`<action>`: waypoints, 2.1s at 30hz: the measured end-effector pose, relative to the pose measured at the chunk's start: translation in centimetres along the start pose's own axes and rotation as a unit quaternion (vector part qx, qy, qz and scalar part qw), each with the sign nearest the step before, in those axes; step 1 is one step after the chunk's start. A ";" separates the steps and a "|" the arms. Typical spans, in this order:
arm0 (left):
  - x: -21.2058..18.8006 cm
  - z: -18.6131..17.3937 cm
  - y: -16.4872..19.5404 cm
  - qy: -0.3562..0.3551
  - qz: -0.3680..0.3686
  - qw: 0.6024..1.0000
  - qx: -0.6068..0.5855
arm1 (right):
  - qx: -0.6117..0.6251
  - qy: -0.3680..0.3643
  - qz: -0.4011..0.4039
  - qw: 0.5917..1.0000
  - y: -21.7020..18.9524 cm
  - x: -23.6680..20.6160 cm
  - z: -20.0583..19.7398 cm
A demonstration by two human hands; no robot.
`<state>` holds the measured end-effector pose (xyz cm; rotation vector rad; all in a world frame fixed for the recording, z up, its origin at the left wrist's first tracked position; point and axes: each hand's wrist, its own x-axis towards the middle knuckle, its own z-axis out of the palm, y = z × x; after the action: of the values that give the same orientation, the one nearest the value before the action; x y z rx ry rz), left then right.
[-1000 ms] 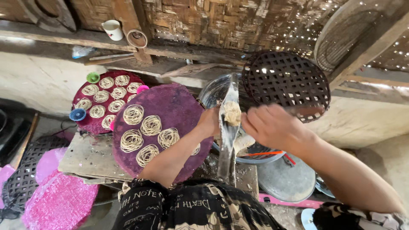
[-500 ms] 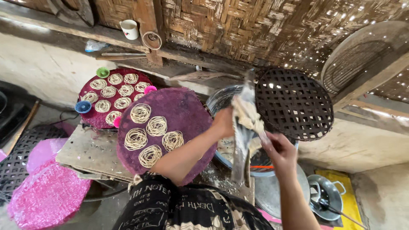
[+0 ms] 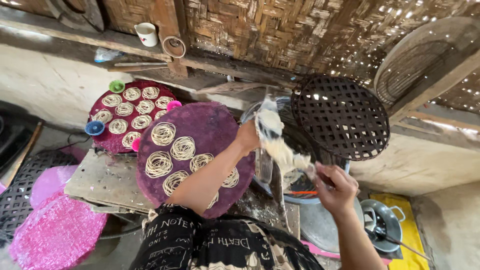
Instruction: The person operates a manual noodle press, loading dough into the metal press and pulling down the lever to extrude noodle strands, which they gather into nests on a round tray. They repeat the pressing cycle for several nests and at the end handle small colored cups on the tray.
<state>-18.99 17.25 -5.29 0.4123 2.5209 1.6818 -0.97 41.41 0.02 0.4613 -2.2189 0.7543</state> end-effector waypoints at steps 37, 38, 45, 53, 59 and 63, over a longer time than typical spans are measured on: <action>-18.0 -23.7 -5.3 0.261 0.282 0.749 -0.540 | -0.115 -0.252 0.136 0.951 6.0 -3.7 5.5; -20.1 -25.1 -5.5 0.249 0.298 0.724 -0.569 | -0.057 -0.268 0.203 0.940 5.9 -3.4 7.8; -31.6 -30.7 -7.3 0.269 0.354 0.703 -0.555 | 0.075 -0.322 0.420 0.845 5.5 1.1 20.8; -34.3 -29.9 -8.4 0.322 0.351 0.709 -0.519 | 0.223 -0.297 0.464 0.804 6.4 -0.7 20.5; -33.7 -30.0 -7.9 0.344 0.364 0.707 -0.499 | 0.400 -0.265 0.597 0.643 -0.9 -7.1 18.1; -30.3 -29.7 -6.0 0.259 0.389 0.693 -0.549 | 0.460 -0.313 0.678 0.480 -5.3 -10.4 15.7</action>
<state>2.62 -19.53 -1.49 0.9989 0.9153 3.5521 0.41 28.36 -14.43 -1.0056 -2.1808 3.0885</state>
